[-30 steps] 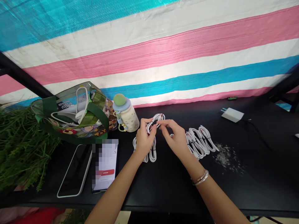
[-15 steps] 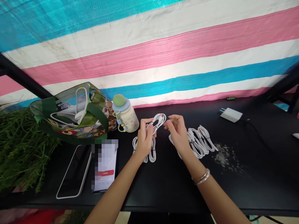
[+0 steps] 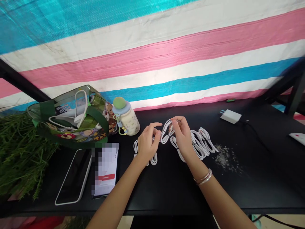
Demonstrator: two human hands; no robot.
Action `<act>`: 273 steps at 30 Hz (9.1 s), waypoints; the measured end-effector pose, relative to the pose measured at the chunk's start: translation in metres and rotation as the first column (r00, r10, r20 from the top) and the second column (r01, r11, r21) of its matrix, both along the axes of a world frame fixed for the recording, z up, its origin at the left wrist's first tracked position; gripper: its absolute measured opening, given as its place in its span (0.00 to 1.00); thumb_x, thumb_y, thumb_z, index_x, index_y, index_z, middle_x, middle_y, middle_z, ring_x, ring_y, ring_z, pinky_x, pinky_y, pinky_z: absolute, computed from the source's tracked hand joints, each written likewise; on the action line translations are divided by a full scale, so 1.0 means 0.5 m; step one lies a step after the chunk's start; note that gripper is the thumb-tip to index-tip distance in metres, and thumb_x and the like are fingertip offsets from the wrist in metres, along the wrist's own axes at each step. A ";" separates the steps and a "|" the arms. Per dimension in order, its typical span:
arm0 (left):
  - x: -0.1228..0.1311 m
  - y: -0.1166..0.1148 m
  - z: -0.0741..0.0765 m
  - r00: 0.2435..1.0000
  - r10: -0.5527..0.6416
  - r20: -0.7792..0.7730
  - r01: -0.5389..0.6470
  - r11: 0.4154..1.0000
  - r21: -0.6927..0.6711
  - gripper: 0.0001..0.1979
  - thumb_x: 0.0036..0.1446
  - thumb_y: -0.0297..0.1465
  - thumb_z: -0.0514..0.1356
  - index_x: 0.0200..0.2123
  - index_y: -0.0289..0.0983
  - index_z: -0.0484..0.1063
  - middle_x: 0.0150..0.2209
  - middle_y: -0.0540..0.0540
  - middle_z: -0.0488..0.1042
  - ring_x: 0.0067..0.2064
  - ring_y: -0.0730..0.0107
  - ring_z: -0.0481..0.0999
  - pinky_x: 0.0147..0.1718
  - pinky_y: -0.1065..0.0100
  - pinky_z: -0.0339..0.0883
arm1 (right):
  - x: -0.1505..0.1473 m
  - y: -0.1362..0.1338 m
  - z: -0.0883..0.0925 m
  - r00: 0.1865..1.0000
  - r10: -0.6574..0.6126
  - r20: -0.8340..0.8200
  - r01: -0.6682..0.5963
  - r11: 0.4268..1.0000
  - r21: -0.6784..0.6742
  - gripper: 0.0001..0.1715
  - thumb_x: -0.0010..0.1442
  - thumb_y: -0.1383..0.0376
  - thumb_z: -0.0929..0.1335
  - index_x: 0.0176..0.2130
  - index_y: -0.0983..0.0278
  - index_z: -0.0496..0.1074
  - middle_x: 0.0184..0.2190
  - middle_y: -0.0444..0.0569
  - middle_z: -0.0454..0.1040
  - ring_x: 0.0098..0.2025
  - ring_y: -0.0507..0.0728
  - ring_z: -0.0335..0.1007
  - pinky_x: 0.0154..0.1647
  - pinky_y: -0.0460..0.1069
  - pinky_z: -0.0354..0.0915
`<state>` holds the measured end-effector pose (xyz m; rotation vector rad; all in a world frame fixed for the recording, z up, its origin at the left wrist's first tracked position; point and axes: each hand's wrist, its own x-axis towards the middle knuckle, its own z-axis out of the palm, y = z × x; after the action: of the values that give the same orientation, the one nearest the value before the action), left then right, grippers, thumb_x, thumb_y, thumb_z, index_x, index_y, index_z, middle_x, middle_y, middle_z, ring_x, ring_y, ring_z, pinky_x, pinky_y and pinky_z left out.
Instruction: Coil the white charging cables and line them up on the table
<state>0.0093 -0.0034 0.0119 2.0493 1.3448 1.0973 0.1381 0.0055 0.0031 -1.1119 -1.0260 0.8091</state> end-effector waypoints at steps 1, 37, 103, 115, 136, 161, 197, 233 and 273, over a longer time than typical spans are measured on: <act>-0.001 0.001 0.001 1.000 0.014 -0.015 -0.013 1.000 0.009 0.12 0.61 0.32 0.47 0.44 0.42 0.67 0.27 0.53 0.75 0.34 0.69 0.74 0.33 0.70 0.62 | 0.002 0.000 0.000 1.000 -0.005 0.025 0.005 1.000 0.004 0.13 0.55 0.53 0.64 0.33 0.60 0.62 0.18 0.37 0.61 0.21 0.50 0.58 0.24 0.47 0.56; -0.052 -0.035 0.029 0.901 0.038 -0.433 -0.048 0.999 -0.012 0.11 0.58 0.27 0.51 0.43 0.43 0.68 0.29 0.53 0.78 0.39 0.67 0.75 0.30 0.70 0.65 | 0.004 -0.007 -0.017 0.516 0.132 0.846 -0.034 0.990 -0.134 0.05 0.56 0.66 0.61 0.29 0.59 0.56 0.25 0.48 0.73 0.30 0.60 0.69 0.33 0.51 0.54; -0.026 -0.001 0.002 0.988 0.038 0.150 -0.059 0.989 0.136 0.07 0.59 0.28 0.54 0.33 0.39 0.72 0.34 0.48 0.78 0.39 0.67 0.74 0.40 0.66 0.67 | -0.010 -0.023 0.022 0.925 0.319 0.208 -0.337 0.940 0.058 0.07 0.57 0.59 0.64 0.34 0.59 0.61 0.27 0.42 0.69 0.28 0.52 0.68 0.31 0.49 0.64; -0.041 0.009 0.000 0.999 0.004 -0.040 0.006 0.967 0.253 0.06 0.58 0.27 0.56 0.31 0.40 0.72 0.31 0.50 0.78 0.35 0.68 0.73 0.35 0.69 0.65 | 0.009 -0.017 0.024 0.867 0.352 0.352 -0.384 0.923 0.022 0.04 0.56 0.63 0.63 0.34 0.60 0.62 0.27 0.43 0.69 0.30 0.52 0.68 0.34 0.49 0.64; -0.039 -0.002 -0.001 0.960 0.122 -0.252 0.010 0.884 0.466 0.09 0.63 0.27 0.48 0.30 0.39 0.64 0.28 0.50 0.74 0.33 0.68 0.69 0.30 0.69 0.60 | -0.019 -0.017 0.012 0.872 0.489 -0.023 -0.489 0.867 -0.099 0.18 0.48 0.61 0.69 0.26 0.59 0.53 0.22 0.36 0.52 0.23 0.48 0.49 0.24 0.45 0.52; -0.027 0.000 -0.004 0.906 0.021 0.423 0.060 0.982 -0.178 0.05 0.59 0.30 0.50 0.30 0.40 0.60 0.30 0.51 0.66 0.34 0.73 0.69 0.34 0.71 0.65 | -0.020 -0.021 0.001 0.863 0.466 -0.194 -0.491 0.865 -0.109 0.12 0.50 0.59 0.69 0.33 0.58 0.61 0.24 0.39 0.65 0.27 0.51 0.60 0.29 0.47 0.58; -0.031 0.009 0.001 0.757 0.090 0.647 0.239 0.884 -0.402 0.14 0.50 0.41 0.62 0.35 0.36 0.74 0.27 0.50 0.72 0.33 0.70 0.73 0.33 0.71 0.67 | 0.007 -0.015 0.024 0.774 0.602 -0.195 -0.633 0.744 -0.215 0.15 0.45 0.61 0.73 0.34 0.62 0.70 0.21 0.40 0.72 0.24 0.50 0.67 0.31 0.48 0.65; -0.037 0.020 0.002 0.489 0.223 0.843 0.244 0.893 -0.377 0.22 0.35 0.43 0.71 0.32 0.37 0.74 0.22 0.52 0.73 0.32 0.67 0.78 0.36 0.65 0.73 | -0.019 -0.020 0.010 0.722 0.643 -0.256 -0.692 0.673 -0.262 0.12 0.38 0.69 0.71 0.27 0.62 0.67 0.26 0.37 0.67 0.24 0.45 0.63 0.30 0.45 0.71; -0.024 -0.002 0.000 0.841 0.246 0.482 -0.171 0.966 -0.195 0.07 0.49 0.32 0.61 0.31 0.37 0.75 0.24 0.50 0.76 0.25 0.73 0.72 0.25 0.74 0.65 | -0.036 -0.040 0.011 0.859 0.160 0.486 -0.224 0.972 0.077 0.12 0.53 0.62 0.65 0.40 0.60 0.64 0.28 0.44 0.75 0.26 0.54 0.73 0.31 0.48 0.68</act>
<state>-0.0026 -0.0044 0.0118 1.3917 1.3387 1.4569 0.1199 -0.0144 0.0085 -1.1330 -1.6052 0.6212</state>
